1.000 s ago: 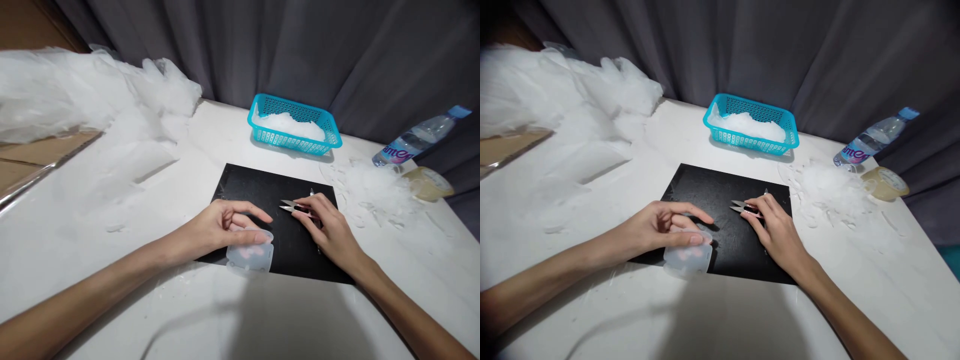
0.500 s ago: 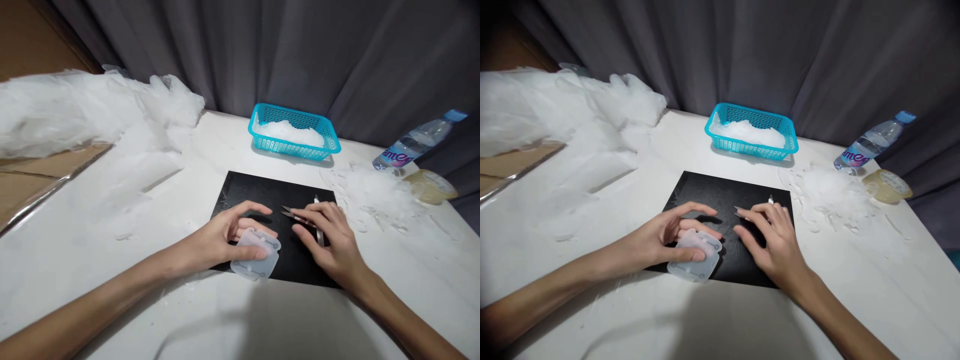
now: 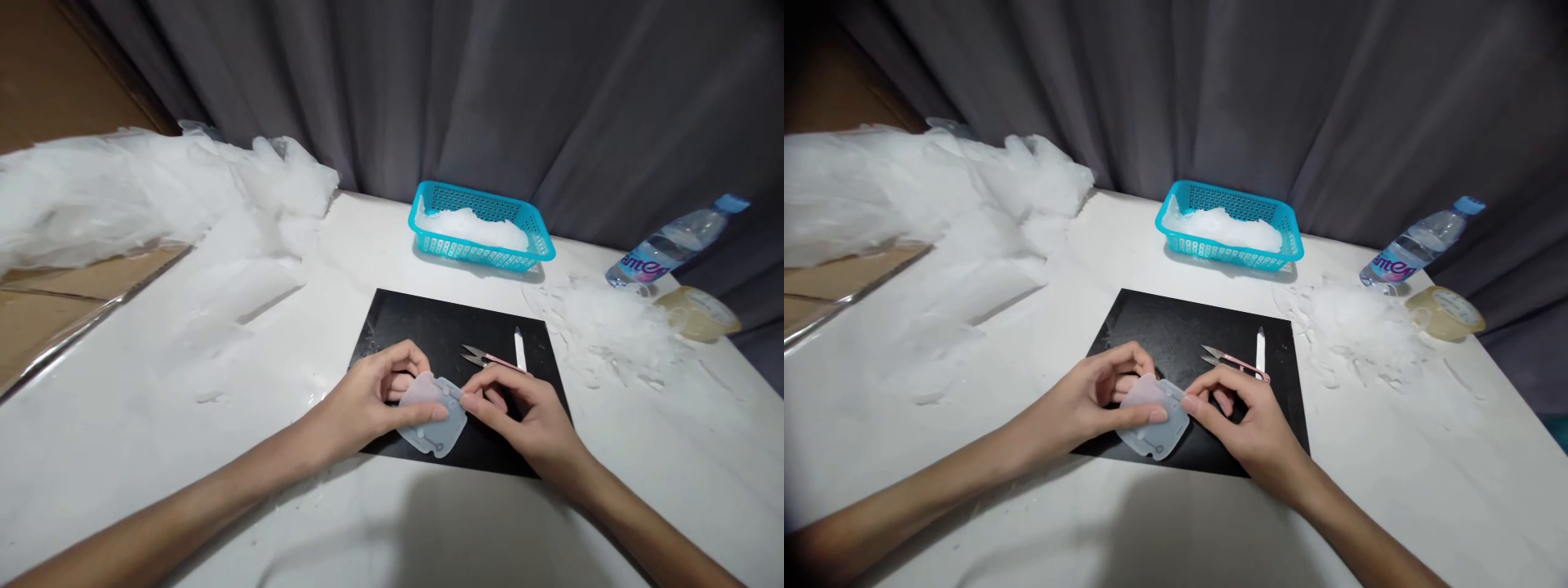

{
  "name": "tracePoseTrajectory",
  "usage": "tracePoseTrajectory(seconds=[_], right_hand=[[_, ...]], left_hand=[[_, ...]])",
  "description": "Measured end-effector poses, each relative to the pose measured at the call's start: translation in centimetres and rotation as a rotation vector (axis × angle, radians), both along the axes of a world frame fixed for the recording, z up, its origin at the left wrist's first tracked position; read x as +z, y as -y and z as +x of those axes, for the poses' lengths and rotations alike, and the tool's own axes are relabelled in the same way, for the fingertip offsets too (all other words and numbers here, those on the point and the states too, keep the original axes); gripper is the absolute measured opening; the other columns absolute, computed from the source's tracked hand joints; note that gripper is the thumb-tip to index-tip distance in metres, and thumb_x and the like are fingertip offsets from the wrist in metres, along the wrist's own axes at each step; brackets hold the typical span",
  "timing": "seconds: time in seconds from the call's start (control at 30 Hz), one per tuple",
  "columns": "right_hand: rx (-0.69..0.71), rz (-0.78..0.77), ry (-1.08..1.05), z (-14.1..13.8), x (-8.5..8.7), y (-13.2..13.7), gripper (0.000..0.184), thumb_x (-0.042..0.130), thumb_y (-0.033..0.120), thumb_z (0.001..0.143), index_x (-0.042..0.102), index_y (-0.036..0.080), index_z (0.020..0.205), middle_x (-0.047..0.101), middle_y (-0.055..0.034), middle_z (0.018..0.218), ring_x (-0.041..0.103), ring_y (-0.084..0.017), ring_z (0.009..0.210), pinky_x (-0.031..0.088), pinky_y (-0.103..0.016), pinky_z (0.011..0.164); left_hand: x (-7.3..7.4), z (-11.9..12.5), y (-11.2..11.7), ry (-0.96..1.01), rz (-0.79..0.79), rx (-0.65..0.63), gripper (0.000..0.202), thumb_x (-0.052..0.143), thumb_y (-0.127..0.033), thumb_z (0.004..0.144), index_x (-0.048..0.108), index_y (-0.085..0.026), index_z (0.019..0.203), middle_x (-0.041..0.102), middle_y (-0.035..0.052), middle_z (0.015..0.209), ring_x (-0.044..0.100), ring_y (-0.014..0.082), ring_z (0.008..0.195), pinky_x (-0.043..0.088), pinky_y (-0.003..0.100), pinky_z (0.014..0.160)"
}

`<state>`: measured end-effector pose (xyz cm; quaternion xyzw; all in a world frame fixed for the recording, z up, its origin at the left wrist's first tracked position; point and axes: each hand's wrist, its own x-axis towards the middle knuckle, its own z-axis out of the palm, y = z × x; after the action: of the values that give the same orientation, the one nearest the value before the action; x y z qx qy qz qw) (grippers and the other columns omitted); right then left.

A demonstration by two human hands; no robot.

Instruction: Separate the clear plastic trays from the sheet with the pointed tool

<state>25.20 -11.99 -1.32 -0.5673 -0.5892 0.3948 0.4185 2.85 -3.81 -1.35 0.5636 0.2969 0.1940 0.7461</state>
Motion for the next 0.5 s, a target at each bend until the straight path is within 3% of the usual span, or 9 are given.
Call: tracePoseTrajectory(seconds=[0.13, 0.3, 0.43, 0.5], right_hand=[[-0.015, -0.073, -0.11, 0.2, -0.1, 0.2, 0.023, 0.073, 0.041, 0.093, 0.072, 0.02, 0.083, 0.058, 0.0031, 0.063, 0.046, -0.012, 0.061, 0.035, -0.027, 0.061], [-0.02, -0.241, -0.371, 0.8, -0.5, 0.4, 0.032, 0.066, 0.048, 0.1, 0.06, 0.02, 0.086, 0.059, 0.0055, 0.055, 0.041, -0.009, 0.054, 0.034, -0.024, 0.059], [0.012, -0.322, -0.51, 0.7, -1.1, 0.4, 0.034, 0.064, 0.049, 0.1, 0.053, 0.021, 0.083, 0.065, 0.003, 0.057, 0.045, -0.009, 0.051, 0.035, -0.022, 0.055], [0.065, -0.322, -0.555, 0.5, -1.4, 0.4, 0.035, 0.063, 0.05, 0.1, 0.052, 0.021, 0.084, 0.068, 0.0009, 0.058, 0.048, -0.009, 0.049, 0.036, -0.022, 0.053]], left_hand=[[0.6, 0.1, -0.3, -0.017, -0.01, 0.03, 0.029, 0.085, -0.031, 0.086, 0.061, -0.016, 0.094, 0.07, -0.0018, 0.083, 0.066, 0.0109, 0.076, 0.053, 0.022, 0.072], [0.5, 0.4, -0.2, 0.019, 0.09, 0.088, 0.019, 0.084, -0.027, 0.086, 0.074, -0.015, 0.097, 0.069, 0.0059, 0.114, 0.07, 0.0186, 0.105, 0.058, 0.03, 0.094], [0.0, 0.6, 0.5, 0.113, 0.177, 0.208, 0.019, 0.083, -0.024, 0.087, 0.073, -0.02, 0.103, 0.064, 0.0044, 0.124, 0.066, 0.0186, 0.117, 0.057, 0.031, 0.103], [-0.1, 0.6, 0.9, 0.156, 0.185, 0.217, 0.021, 0.08, -0.024, 0.09, 0.071, -0.022, 0.108, 0.065, 0.0031, 0.122, 0.066, 0.0161, 0.114, 0.056, 0.028, 0.1]])
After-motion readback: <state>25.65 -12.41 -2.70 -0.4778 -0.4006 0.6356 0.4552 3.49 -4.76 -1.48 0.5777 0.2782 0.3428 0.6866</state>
